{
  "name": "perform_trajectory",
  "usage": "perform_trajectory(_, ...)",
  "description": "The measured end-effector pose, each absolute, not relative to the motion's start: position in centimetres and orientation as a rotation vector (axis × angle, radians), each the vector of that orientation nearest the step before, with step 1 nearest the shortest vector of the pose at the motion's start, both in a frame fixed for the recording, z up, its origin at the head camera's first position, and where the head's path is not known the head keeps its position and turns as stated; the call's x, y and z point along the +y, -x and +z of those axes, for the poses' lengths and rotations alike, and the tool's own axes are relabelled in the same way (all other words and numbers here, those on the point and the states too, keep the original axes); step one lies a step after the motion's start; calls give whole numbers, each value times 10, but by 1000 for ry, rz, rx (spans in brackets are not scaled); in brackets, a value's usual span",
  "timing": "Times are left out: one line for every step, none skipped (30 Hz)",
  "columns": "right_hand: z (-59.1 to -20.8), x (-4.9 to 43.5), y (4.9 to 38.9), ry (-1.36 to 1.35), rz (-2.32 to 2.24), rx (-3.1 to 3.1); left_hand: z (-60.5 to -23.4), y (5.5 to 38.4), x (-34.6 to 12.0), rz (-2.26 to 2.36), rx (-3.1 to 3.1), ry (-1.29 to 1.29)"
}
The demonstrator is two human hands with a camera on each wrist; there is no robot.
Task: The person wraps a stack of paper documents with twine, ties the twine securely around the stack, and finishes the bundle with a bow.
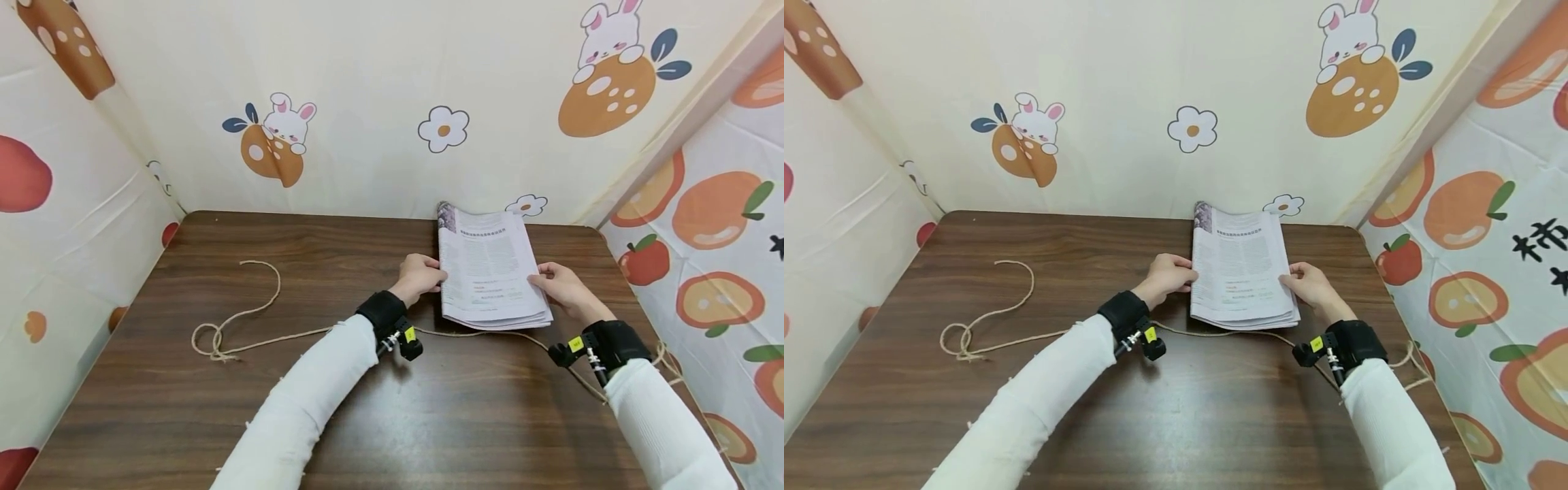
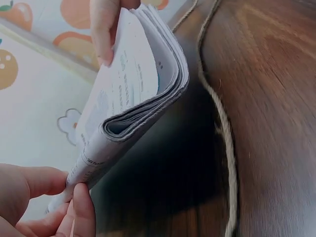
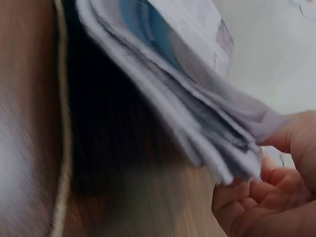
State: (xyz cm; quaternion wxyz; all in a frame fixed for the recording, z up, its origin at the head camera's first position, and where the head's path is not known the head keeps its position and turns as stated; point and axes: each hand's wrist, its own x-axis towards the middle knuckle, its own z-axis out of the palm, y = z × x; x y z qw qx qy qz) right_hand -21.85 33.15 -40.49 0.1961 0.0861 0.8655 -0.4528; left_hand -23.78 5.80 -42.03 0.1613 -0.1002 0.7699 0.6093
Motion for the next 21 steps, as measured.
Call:
perform_trajectory(-405,327,217,-236,-1277,2429,-419,236,52,1738,2201,268)
perform_trajectory(-404,323,214,-231,-1295,2426,-418,235,45,1738,2199,251)
perform_trajectory(-404,319,212,-227,-1301,2424,-417,233,39,1736,2202,234)
perform_trajectory(-403,314,210,-223,-1310,2420,-417,230,33,1734,2202,215)
perform_trajectory(-403,310,207,-218,-1316,2417,-416,228,26,1729,2205,199)
perform_trajectory(-403,306,204,-210,-1325,2414,-416,225,20,1716,2214,183)
perform_trajectory(-402,301,202,-203,-1332,2414,-415,222,14,1708,2214,170)
perform_trajectory(-402,296,200,-193,-1340,2416,-414,219,8,1702,2211,157)
perform_trajectory(-402,291,197,-183,-1341,2423,-413,216,2,1693,2213,149)
perform_trajectory(-402,287,195,-171,-1345,2429,-413,213,-3,1686,2214,143)
perform_trajectory(-402,282,192,-162,-1347,2433,-412,210,-9,1681,2217,140)
perform_trajectory(-402,278,190,-145,-1357,2437,-412,206,-14,1678,2219,135)
perform_trajectory(-402,274,187,-130,-1361,2441,-411,202,-19,1679,2220,135)
perform_trajectory(-402,269,184,-114,-1364,2445,-411,199,-24,1681,2223,134)
perform_trajectory(-402,266,181,-105,-1367,2444,-411,195,-28,1683,2227,138)
perform_trajectory(-401,262,178,-97,-1373,2443,-411,191,-33,1688,2233,134)
perform_trajectory(-401,257,175,-85,-1387,2433,-411,187,-38,1692,2235,139)
perform_trajectory(-400,253,172,-73,-1398,2429,-411,182,-43,1696,2239,141)
perform_trajectory(-400,250,169,-63,-1401,2427,-411,177,-47,1697,2245,144)
perform_trajectory(-400,246,166,-54,-1409,2420,-411,172,-52,1697,2252,148)
perform_trajectory(-400,242,162,-45,-1416,2416,-412,167,-56,1697,2261,150)
